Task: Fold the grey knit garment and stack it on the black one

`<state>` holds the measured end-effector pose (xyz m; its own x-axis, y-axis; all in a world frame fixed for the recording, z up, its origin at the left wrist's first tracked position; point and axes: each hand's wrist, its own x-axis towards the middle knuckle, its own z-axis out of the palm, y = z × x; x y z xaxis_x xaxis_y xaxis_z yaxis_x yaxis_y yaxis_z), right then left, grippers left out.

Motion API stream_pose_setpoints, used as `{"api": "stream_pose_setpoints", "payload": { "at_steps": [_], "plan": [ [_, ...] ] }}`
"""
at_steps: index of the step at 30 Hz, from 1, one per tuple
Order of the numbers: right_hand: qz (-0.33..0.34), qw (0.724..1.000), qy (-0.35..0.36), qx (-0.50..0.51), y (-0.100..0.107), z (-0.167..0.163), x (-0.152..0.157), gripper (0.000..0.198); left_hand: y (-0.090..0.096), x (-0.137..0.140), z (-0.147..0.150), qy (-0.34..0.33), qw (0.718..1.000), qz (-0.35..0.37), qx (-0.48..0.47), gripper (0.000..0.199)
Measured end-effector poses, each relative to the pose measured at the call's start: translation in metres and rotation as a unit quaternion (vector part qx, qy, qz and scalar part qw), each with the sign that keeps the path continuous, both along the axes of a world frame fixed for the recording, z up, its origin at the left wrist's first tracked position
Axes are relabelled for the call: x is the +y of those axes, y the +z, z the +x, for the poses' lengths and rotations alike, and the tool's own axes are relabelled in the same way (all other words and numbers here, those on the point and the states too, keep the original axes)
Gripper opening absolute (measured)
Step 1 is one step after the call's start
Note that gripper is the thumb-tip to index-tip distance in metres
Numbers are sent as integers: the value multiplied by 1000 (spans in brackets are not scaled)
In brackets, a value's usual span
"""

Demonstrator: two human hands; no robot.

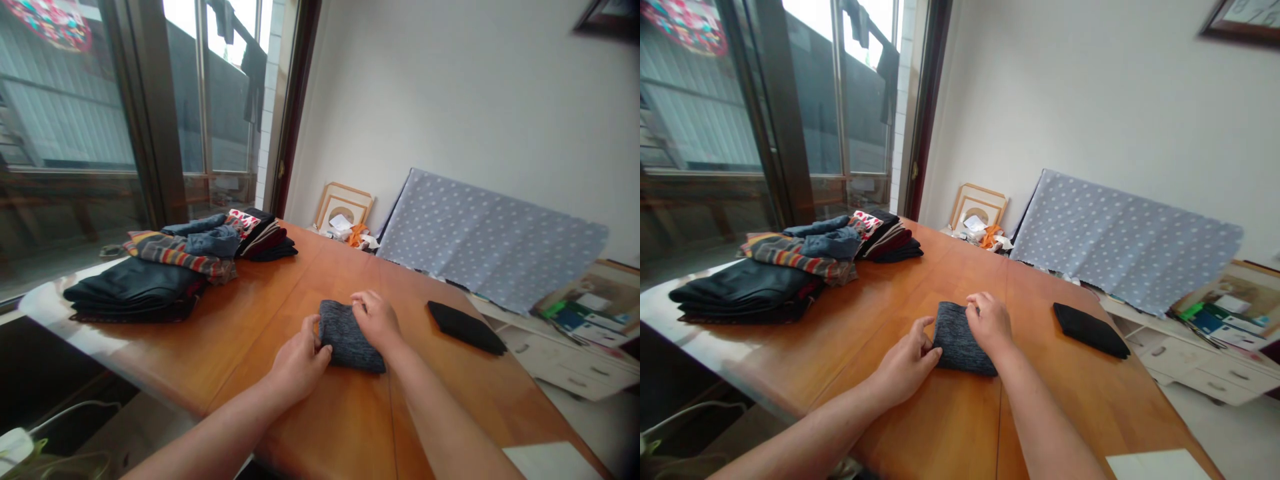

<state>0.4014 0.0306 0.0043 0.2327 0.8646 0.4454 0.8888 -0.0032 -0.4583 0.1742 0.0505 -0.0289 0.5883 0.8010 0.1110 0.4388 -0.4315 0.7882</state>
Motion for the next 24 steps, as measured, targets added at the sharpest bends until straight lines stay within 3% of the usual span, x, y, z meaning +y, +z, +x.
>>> {"api": "stream_pose_setpoints", "payload": {
  "at_steps": [4,7,10,14,18,21,24],
  "plan": [
    [-81,988,96,-88,-15,-25,-5,43,-4,0,1,2,1000,0,-13,60],
    [-148,981,91,-88,-34,-28,0,52,-5,0,1,6,1000,5,-18,56],
    [-165,980,87,-66,-43,-25,6,53,-4,0,0,5,1000,4,-14,52],
    [-106,987,93,82,-34,-12,5,54,-6,2,-2,0,999,11,-42,45],
    [48,961,-49,267,-21,20,-18,56,-11,7,-2,9,992,-2,-122,36],
    [85,943,-134,292,-23,46,-49,54,-9,10,-1,38,981,-7,-188,28],
    [68,949,-135,279,-34,57,-78,53,1,11,0,32,976,8,-216,23]
  ]
}}
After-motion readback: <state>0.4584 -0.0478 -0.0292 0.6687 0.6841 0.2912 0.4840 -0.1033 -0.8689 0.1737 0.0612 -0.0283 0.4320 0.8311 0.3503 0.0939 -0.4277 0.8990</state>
